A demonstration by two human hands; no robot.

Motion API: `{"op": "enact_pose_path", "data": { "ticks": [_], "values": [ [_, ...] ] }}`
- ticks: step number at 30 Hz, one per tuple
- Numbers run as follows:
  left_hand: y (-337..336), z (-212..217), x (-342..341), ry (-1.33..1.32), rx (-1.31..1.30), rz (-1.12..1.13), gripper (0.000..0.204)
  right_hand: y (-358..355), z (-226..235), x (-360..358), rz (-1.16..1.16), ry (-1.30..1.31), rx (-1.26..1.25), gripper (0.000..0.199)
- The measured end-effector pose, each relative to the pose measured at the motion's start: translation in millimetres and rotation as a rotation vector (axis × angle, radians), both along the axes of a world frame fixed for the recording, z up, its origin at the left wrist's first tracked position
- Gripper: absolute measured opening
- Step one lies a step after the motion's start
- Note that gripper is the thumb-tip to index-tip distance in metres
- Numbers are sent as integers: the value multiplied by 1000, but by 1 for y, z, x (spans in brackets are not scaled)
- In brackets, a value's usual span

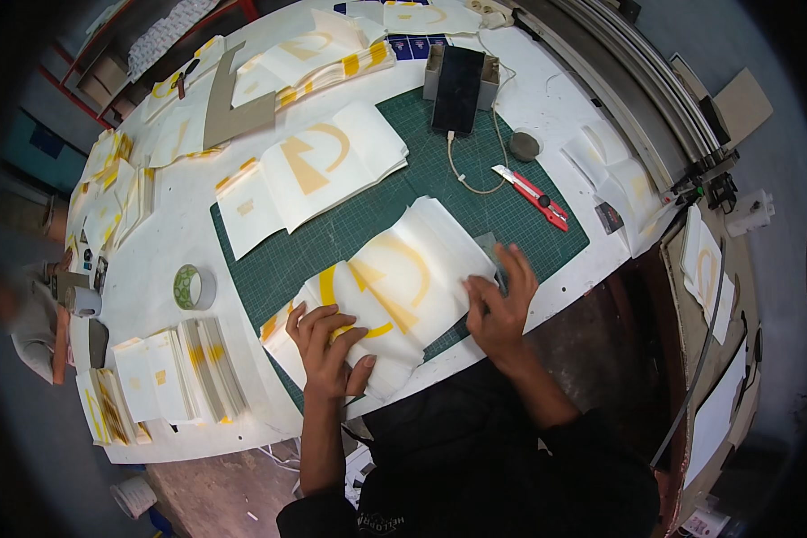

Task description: The person repeatedly peels a yellow graphic sticker from a white backing sheet on a green cutting mat. They use both hands to lift and smooth the sticker, then place the sheet back down. The process is repeated multiple times on the same sheet.

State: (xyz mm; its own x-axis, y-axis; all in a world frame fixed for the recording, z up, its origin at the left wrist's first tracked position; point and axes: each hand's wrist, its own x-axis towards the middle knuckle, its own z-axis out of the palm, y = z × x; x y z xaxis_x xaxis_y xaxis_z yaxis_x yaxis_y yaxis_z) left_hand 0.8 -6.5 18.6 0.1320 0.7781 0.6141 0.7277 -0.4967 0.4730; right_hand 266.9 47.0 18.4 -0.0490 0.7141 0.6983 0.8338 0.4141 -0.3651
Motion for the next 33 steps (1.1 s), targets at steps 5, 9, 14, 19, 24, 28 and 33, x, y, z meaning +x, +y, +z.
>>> {"op": "enact_pose_path", "data": {
  "ticks": [5, 9, 14, 19, 24, 28, 33],
  "values": [
    [1, 0, 0, 0, 3, -6, 33, -16, -1, -4, 345, 115, -237, 15],
    [0, 0, -2, 4, -6, -16, 33, -10, -18, -13, 217, 264, -331, 26],
    [0, -1, -3, 30, -11, -22, 31, -15, -10, -31, 151, 250, -459, 36],
    [-4, -1, 1, 37, 30, 8, 28, -39, 14, -54, 490, 425, -319, 38],
    [-6, 1, -2, 44, -13, -52, 23, -49, 27, -53, 722, 503, -396, 38],
    [-6, -6, -2, 1, -13, -64, 26, -24, 5, -21, 251, 292, -96, 38],
    [-6, 4, 1, 85, -36, -32, 28, -5, -5, 5, 256, 390, -361, 31]
  ]
}}
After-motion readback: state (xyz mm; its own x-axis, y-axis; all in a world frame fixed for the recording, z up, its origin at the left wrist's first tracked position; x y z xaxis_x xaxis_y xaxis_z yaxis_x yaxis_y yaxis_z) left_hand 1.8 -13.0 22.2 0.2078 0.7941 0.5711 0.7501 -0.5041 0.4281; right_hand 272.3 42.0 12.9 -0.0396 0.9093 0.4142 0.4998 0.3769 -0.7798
